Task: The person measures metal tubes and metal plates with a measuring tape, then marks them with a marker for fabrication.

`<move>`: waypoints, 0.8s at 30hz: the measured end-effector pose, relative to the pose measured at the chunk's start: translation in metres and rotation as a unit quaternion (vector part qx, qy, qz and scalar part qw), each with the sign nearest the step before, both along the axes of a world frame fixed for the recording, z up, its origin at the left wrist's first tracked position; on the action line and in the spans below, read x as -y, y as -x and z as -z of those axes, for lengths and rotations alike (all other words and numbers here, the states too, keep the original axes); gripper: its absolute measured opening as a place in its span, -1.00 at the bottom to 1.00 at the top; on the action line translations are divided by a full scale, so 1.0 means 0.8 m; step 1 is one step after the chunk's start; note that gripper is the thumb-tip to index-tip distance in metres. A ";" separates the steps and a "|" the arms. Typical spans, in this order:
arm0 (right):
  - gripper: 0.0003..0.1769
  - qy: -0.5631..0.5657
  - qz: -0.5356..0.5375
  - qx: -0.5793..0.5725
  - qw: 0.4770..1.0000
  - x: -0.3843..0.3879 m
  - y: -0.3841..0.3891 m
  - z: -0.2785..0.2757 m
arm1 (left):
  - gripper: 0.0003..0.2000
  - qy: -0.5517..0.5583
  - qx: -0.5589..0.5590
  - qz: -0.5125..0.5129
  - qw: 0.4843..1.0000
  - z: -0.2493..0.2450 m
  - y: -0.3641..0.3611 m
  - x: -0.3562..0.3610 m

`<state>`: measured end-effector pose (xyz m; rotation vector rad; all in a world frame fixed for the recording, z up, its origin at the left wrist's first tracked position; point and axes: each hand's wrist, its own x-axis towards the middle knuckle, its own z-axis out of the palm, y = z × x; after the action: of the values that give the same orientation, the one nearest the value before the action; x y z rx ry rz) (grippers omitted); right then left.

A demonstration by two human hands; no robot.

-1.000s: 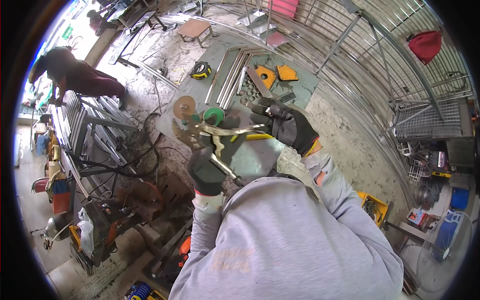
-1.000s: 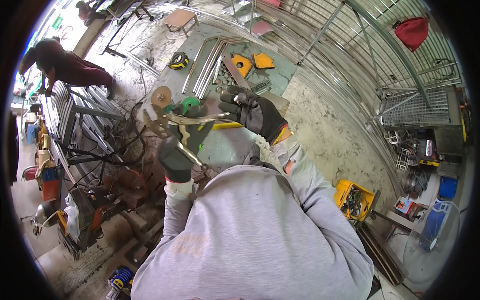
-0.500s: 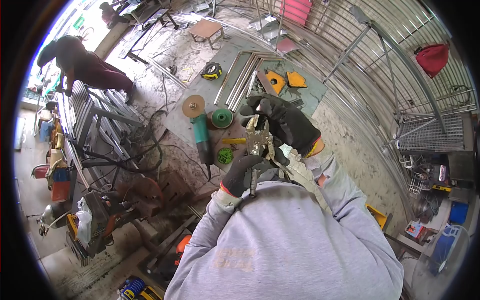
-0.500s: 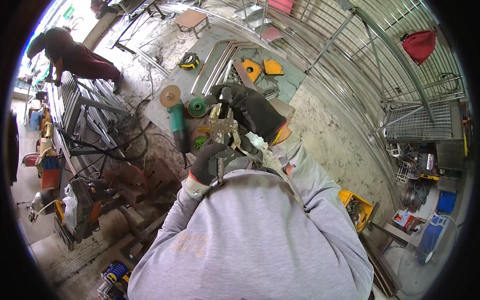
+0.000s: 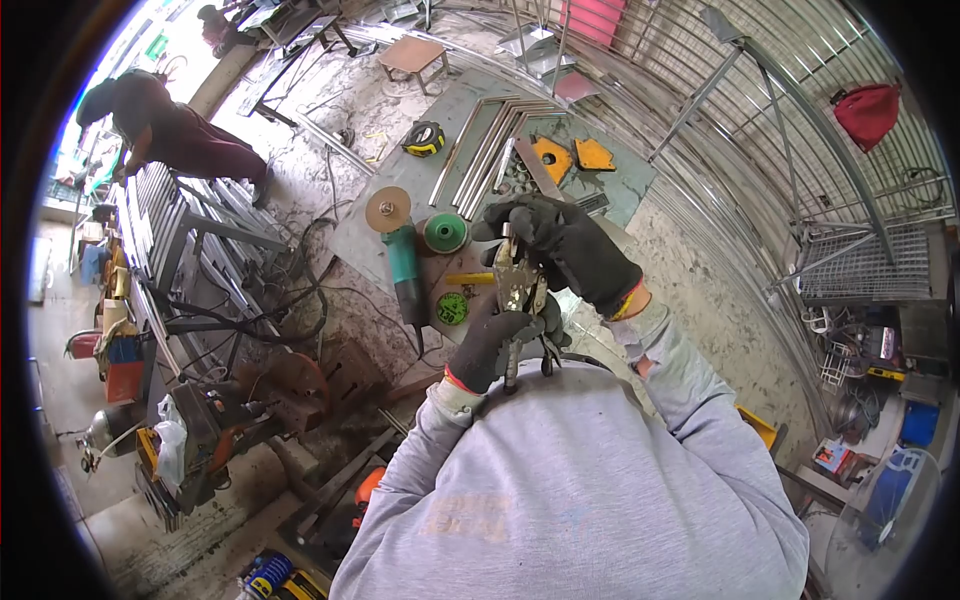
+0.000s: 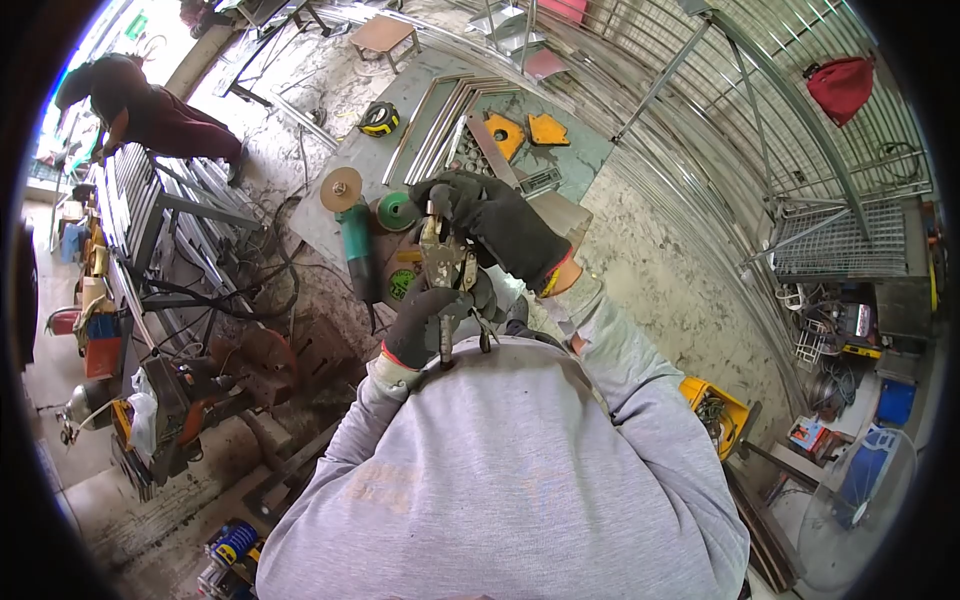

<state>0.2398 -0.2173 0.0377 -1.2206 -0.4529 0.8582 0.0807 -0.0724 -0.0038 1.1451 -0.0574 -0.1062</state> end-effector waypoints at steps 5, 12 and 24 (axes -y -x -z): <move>-0.30 -0.128 -0.033 -0.152 0.980 0.003 -0.005 0.027 | -0.72 0.165 -0.110 0.045 0.979 -0.008 -0.013 0.010; -0.30 -0.128 -0.024 -0.109 0.986 -0.005 0.016 0.019 | -0.73 -0.075 -0.076 -0.052 0.993 -0.046 0.001 0.013; -0.30 -0.166 0.014 -0.160 0.973 -0.014 0.025 0.032 | -0.63 0.040 0.007 0.034 0.999 0.037 -0.001 -0.011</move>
<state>0.2199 -0.2064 0.0123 -0.7618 -0.3020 0.8954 0.0816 -0.0635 -0.0337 1.0651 -0.1125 -0.1540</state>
